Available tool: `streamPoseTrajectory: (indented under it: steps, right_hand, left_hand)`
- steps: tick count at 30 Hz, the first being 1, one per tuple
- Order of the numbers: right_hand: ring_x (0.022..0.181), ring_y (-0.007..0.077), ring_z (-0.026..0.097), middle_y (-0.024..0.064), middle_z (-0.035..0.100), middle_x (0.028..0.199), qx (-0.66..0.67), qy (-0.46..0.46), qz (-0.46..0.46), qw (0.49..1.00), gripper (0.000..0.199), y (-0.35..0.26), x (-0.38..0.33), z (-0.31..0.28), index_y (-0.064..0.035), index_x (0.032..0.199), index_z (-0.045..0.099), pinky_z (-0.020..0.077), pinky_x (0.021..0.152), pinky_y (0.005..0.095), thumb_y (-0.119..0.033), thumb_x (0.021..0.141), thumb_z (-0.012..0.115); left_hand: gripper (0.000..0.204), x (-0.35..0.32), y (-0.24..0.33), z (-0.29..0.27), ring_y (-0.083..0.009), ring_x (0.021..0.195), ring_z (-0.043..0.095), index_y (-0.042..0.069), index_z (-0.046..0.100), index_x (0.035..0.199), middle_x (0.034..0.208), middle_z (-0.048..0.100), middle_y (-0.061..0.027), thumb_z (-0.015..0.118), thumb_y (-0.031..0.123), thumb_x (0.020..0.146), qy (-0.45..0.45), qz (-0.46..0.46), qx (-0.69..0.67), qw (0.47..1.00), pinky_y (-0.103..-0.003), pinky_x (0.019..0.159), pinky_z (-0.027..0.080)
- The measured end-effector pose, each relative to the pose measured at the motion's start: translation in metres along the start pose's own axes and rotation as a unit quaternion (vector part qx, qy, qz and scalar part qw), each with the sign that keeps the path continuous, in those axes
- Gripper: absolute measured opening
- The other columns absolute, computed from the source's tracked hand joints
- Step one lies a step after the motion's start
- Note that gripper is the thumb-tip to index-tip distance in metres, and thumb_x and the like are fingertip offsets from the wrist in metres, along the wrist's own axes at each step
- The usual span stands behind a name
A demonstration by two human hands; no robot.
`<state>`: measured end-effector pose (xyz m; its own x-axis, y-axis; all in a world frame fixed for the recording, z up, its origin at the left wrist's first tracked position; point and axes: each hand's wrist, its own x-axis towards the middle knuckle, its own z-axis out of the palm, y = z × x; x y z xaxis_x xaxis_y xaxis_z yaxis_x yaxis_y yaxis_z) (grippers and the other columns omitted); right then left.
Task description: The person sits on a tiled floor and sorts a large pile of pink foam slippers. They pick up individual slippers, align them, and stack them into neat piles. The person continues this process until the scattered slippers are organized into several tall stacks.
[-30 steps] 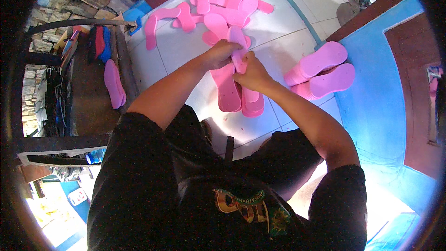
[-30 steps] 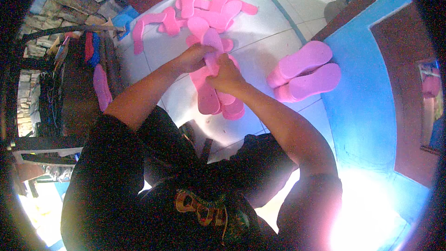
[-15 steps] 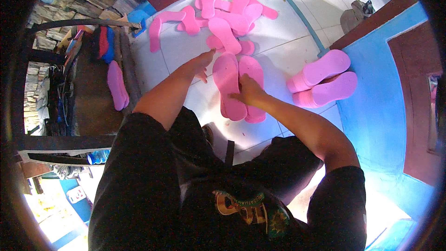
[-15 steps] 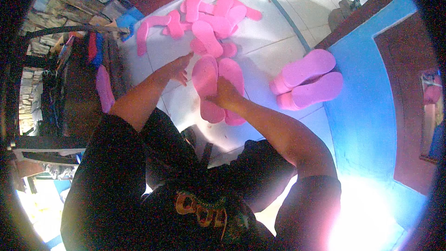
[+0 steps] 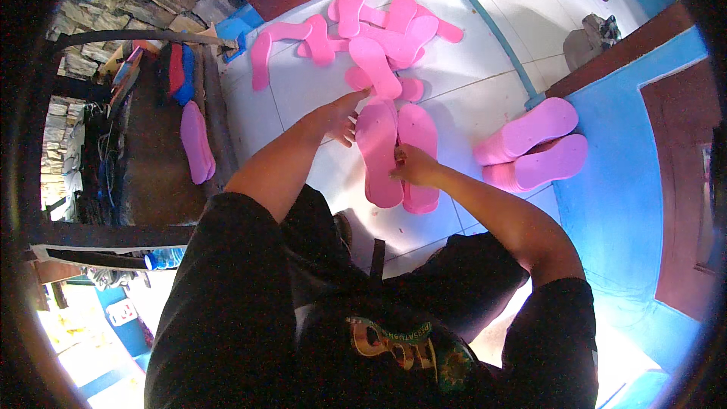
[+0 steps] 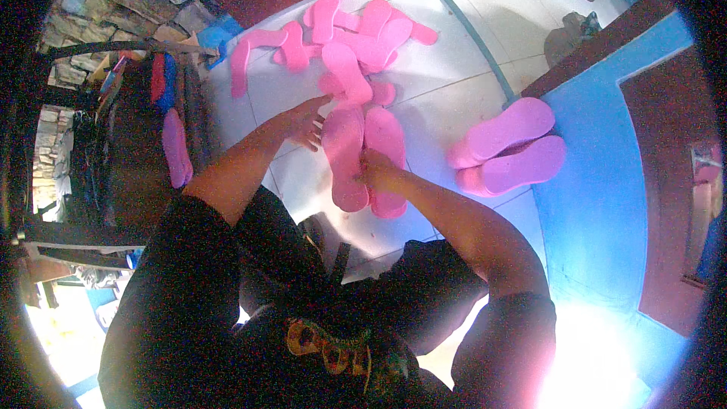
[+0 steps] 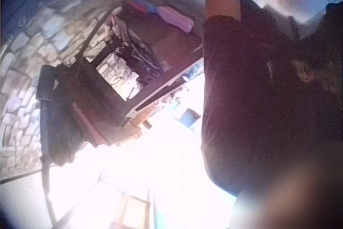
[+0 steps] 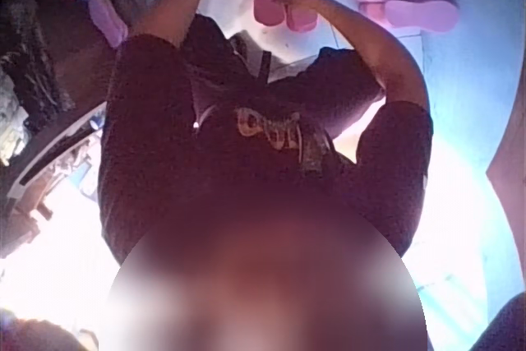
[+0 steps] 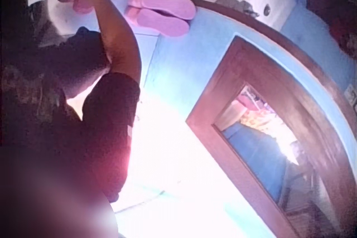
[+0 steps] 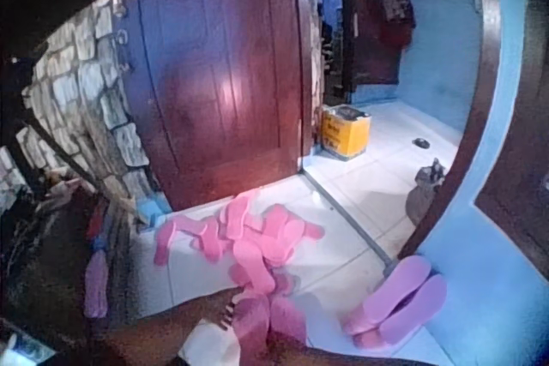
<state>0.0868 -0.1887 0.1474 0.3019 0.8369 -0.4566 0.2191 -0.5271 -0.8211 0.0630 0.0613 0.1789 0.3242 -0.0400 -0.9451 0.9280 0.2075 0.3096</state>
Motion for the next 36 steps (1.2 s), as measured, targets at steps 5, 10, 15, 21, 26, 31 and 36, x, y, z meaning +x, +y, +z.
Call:
streamPoseTrajectory:
  steps: [5, 10, 15, 21, 26, 31, 36]
  right_hand:
    - [0.096, 0.0232, 0.064, 0.0148, 0.066, 0.105, -0.067, 0.018, 0.017, 0.997, 0.039, 0.003, 0.000, -0.006, 0.0014, 0.112, 0.060, 0.0510, 0.084, 0.0331, -0.014, 0.078, 0.073]
    - [0.089, 0.0246, 0.065, 0.0136, 0.068, 0.096, -0.041, 0.072, -0.051, 0.995, 0.026, 0.010, 0.009, -0.033, -0.0015, 0.102, 0.064, 0.0518, 0.078, 0.0349, -0.016, 0.081, 0.069]
    - [0.091, 0.0298, 0.065, 0.0156, 0.067, 0.097, -0.019, 0.205, -0.020, 0.978, 0.024, 0.000, 0.005, -0.068, -0.0036, 0.099, 0.065, 0.0511, 0.082, 0.0398, -0.022, 0.084, 0.067]
    - [0.104, 0.0275, 0.061, 0.0163, 0.062, 0.115, -0.122, 0.173, -0.098, 0.972, 0.042, -0.089, -0.064, -0.090, -0.0027, 0.120, 0.058, 0.0491, 0.088, 0.0367, -0.022, 0.085, 0.070]
    - [0.106, 0.0331, 0.061, 0.0154, 0.063, 0.115, -0.195, 0.222, -0.028, 0.955, 0.052, -0.193, -0.148, -0.102, -0.0050, 0.121, 0.058, 0.0491, 0.090, 0.0407, -0.018, 0.075, 0.080]
    - [0.101, 0.0327, 0.063, 0.0164, 0.065, 0.110, -0.262, 0.253, 0.003, 0.931, 0.049, -0.175, -0.147, -0.099, -0.0040, 0.117, 0.060, 0.0501, 0.087, 0.0415, -0.021, 0.076, 0.078]
    - [0.103, 0.0341, 0.061, 0.0174, 0.063, 0.113, -0.274, 0.194, 0.019, 0.942, 0.048, -0.161, -0.137, -0.093, -0.0040, 0.122, 0.056, 0.0484, 0.090, 0.0437, -0.030, 0.084, 0.069]
  left_hand:
    - [0.123, -0.007, 0.001, -0.001, -0.0448, 0.138, 0.025, -0.003, 0.010, 0.149, 0.150, 0.023, -0.0275, 0.044, 0.086, 0.071, 0.033, 0.002, 0.068, 0.997, -0.058, 0.110, 0.021]
    - [0.108, -0.007, 0.005, -0.017, -0.0442, 0.130, 0.040, 0.002, 0.026, 0.147, 0.143, 0.039, -0.0257, 0.039, 0.084, 0.077, 0.127, 0.029, 0.258, 0.957, -0.058, 0.103, 0.032]
    - [0.075, 0.055, 0.042, -0.044, -0.0364, 0.093, 0.065, 0.001, 0.062, 0.119, 0.115, 0.062, -0.0226, 0.050, 0.066, 0.084, 0.257, 0.162, 0.253, 0.918, -0.047, 0.079, 0.053]
    - [0.098, 0.197, 0.108, -0.084, -0.0346, 0.121, 0.049, -0.006, 0.043, 0.131, 0.136, 0.041, -0.0267, 0.070, 0.064, 0.067, 0.311, 0.222, 0.037, 0.923, -0.042, 0.098, 0.043]
    - [0.153, 0.217, 0.175, -0.011, -0.0437, 0.141, 0.012, 0.000, 0.000, 0.149, 0.153, 0.005, -0.0292, 0.078, 0.078, 0.042, 0.411, 0.057, -0.099, 0.904, -0.058, 0.112, 0.018]
    - [0.162, 0.211, 0.215, 0.030, -0.0471, 0.142, -0.005, 0.003, -0.010, 0.149, 0.152, -0.005, -0.0320, 0.078, 0.079, 0.036, 0.500, 0.032, -0.125, 0.857, -0.065, 0.111, 0.008]
    - [0.147, 0.215, 0.217, 0.034, -0.0492, 0.139, 0.014, 0.004, -0.010, 0.148, 0.150, 0.006, -0.0339, 0.085, 0.057, 0.049, 0.527, 0.027, -0.039, 0.849, -0.060, 0.112, 0.017]
